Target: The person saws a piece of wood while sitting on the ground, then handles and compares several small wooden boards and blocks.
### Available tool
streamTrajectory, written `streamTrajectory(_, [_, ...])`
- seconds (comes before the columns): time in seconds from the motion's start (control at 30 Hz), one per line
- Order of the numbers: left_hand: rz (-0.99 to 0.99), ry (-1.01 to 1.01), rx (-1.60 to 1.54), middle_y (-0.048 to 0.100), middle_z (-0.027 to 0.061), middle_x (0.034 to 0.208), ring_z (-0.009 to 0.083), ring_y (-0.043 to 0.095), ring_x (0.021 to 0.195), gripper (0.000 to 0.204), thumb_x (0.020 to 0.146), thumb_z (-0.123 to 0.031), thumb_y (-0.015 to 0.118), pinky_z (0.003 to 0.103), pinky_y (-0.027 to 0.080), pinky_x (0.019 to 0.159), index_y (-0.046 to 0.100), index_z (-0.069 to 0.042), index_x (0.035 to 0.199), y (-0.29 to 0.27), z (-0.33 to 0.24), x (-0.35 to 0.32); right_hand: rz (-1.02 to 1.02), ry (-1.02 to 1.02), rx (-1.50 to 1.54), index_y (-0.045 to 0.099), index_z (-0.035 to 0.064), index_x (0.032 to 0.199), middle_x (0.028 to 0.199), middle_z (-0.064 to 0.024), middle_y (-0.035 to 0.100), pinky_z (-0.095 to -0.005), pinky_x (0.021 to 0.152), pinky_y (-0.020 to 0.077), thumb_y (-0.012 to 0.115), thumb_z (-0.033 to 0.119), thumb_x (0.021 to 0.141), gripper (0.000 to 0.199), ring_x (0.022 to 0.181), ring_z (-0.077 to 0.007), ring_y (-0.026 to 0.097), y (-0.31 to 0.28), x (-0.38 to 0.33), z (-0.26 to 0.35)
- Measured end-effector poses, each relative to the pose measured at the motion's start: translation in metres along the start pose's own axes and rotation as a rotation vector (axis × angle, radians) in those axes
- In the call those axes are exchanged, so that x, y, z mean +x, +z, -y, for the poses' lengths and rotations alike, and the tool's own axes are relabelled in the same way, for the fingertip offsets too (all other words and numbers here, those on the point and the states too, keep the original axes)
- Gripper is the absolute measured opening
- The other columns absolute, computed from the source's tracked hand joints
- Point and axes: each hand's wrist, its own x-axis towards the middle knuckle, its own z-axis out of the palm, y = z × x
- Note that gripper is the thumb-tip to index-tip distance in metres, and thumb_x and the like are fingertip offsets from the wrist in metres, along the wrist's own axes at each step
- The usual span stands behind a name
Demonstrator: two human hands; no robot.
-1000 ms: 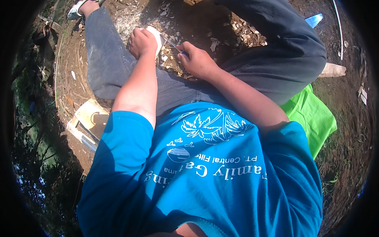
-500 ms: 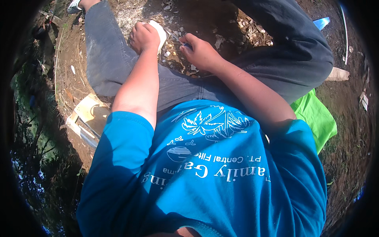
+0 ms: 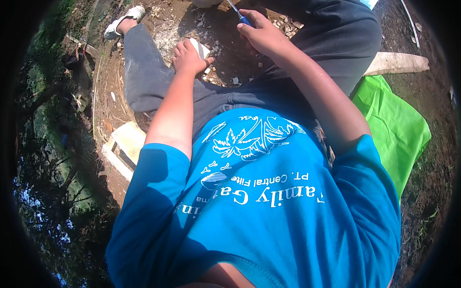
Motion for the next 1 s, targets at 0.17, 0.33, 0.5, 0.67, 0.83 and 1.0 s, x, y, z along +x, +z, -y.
streamTrajectory(0.17, [-0.097, 0.144, -0.089, 0.041, 0.0208, 0.138, 0.04, 0.046, 0.131, 0.11, 0.06, -0.052, 0.094, 0.051, 0.045, 0.107, 0.032, -0.004, 0.137, -0.022, 0.019, 0.001, -0.022, -0.029, 0.148, 0.043, 0.0162, 0.154, 0.093, -0.0023, 0.06, -0.0236, 0.064, 0.0467, 0.058, 0.028, 0.105, 0.053, 0.075, -0.008, 0.054, -0.003, -0.003, -0.025])
streamTrajectory(0.33, [-0.208, 0.127, -0.218, 0.035, 0.0222, 0.141, 0.0431, 0.039, 0.135, 0.112, 0.058, -0.047, 0.096, 0.052, 0.044, 0.108, 0.028, -0.007, 0.137, -0.035, 0.04, -0.016, -0.019, -0.034, 0.204, 0.043, 0.0137, 0.154, 0.092, -0.0006, 0.059, -0.0243, 0.066, 0.0475, 0.058, 0.029, 0.104, 0.054, 0.076, -0.0077, 0.055, -0.004, 0.003, -0.028])
streamTrajectory(0.5, [-0.238, -0.046, -0.189, 0.036, 0.0251, 0.141, 0.0444, 0.039, 0.134, 0.111, 0.062, -0.045, 0.095, 0.052, 0.041, 0.11, 0.028, -0.003, 0.14, -0.029, 0.008, -0.014, -0.022, -0.14, 0.091, 0.044, 0.0117, 0.152, 0.092, -0.0012, 0.06, -0.0269, 0.069, 0.0501, 0.06, 0.028, 0.102, 0.055, 0.077, -0.009, 0.057, 0.003, 0.034, -0.052])
streamTrajectory(0.67, [-0.247, -0.141, -0.153, 0.035, 0.0253, 0.139, 0.0426, 0.035, 0.135, 0.11, 0.063, -0.04, 0.095, 0.054, 0.043, 0.109, 0.025, -0.003, 0.14, -0.03, -0.029, 0.018, -0.037, -0.154, -0.098, 0.05, 0.0062, 0.146, 0.117, -0.0168, 0.069, -0.0369, 0.09, 0.053, 0.064, 0.032, 0.095, 0.059, 0.104, -0.0253, 0.068, 0.009, 0.033, -0.051])
streamTrajectory(0.83, [-0.462, 0.376, -0.948, 0.042, 0.023, 0.133, 0.0331, 0.047, 0.121, 0.102, 0.069, -0.029, 0.096, 0.045, 0.046, 0.101, 0.026, -0.003, 0.137, -0.1, -0.001, 0.06, -0.02, -0.143, 0.025, 0.052, 0.0085, 0.145, 0.105, -0.0112, 0.07, -0.0335, 0.079, 0.0534, 0.064, 0.031, 0.097, 0.054, 0.09, -0.0188, 0.068, 0.011, 0.03, -0.048])
streamTrajectory(1.0, [-0.151, 0.567, -1.653, 0.048, 0.0099, 0.137, 0.0238, 0.053, 0.126, 0.092, 0.081, 0.005, 0.079, 0.035, 0.047, 0.106, 0.024, -0.007, 0.153, -0.129, 0.031, 0.012, -0.038, -0.149, 0.112, 0.054, 0.0051, 0.14, 0.089, -0.0036, 0.066, -0.0287, 0.064, 0.0497, 0.065, 0.031, 0.098, 0.051, 0.072, -0.0108, 0.061, 0.006, 0.039, -0.055])
